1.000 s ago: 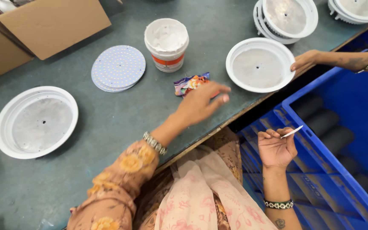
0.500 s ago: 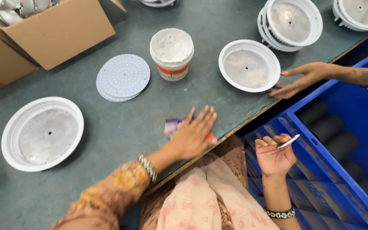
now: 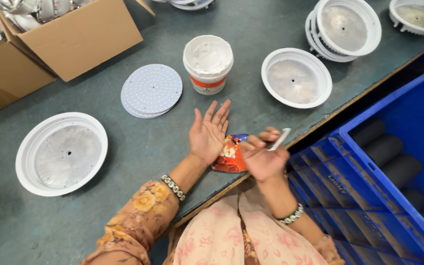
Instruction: The person scoops a white paste from a container using a small spatula and spreads it onto the interior surface of circular white plastic housings. The person repeats this process for multiple housings, ensuring even coverage on the inner surfaces.
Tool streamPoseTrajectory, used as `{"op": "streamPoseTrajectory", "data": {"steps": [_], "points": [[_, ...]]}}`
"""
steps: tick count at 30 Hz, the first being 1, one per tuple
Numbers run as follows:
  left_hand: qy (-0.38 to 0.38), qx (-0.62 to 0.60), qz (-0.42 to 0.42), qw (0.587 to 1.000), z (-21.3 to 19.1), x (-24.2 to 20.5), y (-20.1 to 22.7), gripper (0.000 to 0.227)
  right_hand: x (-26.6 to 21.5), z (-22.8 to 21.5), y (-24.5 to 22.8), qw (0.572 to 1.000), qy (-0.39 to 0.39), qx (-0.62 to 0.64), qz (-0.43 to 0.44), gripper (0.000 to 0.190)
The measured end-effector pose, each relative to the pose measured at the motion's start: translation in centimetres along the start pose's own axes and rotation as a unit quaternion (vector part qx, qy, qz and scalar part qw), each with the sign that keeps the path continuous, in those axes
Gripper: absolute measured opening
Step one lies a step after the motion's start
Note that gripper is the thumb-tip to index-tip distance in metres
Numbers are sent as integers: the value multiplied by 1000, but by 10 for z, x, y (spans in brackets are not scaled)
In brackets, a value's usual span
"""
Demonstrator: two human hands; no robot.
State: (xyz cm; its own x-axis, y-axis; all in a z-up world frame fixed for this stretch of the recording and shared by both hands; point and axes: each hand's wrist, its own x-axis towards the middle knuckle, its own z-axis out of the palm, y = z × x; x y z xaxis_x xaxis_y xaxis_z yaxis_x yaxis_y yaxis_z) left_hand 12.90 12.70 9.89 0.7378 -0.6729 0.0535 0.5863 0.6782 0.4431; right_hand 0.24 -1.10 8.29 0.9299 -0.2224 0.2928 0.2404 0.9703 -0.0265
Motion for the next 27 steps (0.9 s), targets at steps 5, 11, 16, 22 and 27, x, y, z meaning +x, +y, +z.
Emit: {"op": "streamPoseTrajectory", "data": {"steps": [5,11,16,22,27], "points": [[-48,303,75,949,10,-9,-21,92,13,-28,27,995,95,-2,-15,12],[-103,738,157,648,24,-39,-21,89,3,-43,13,986,148,-59,-44,13],[-113,907,109,390,27,-69,-1,99,9,-35,15,993,117,-23,-24,14],[-17,915,46,400,12,-104,60,100,12,-30,14,991,135,-16,2,12],[298,880,186,320,-6,-151,158,99,14,-33,9,991,128,-29,39,10]]}}
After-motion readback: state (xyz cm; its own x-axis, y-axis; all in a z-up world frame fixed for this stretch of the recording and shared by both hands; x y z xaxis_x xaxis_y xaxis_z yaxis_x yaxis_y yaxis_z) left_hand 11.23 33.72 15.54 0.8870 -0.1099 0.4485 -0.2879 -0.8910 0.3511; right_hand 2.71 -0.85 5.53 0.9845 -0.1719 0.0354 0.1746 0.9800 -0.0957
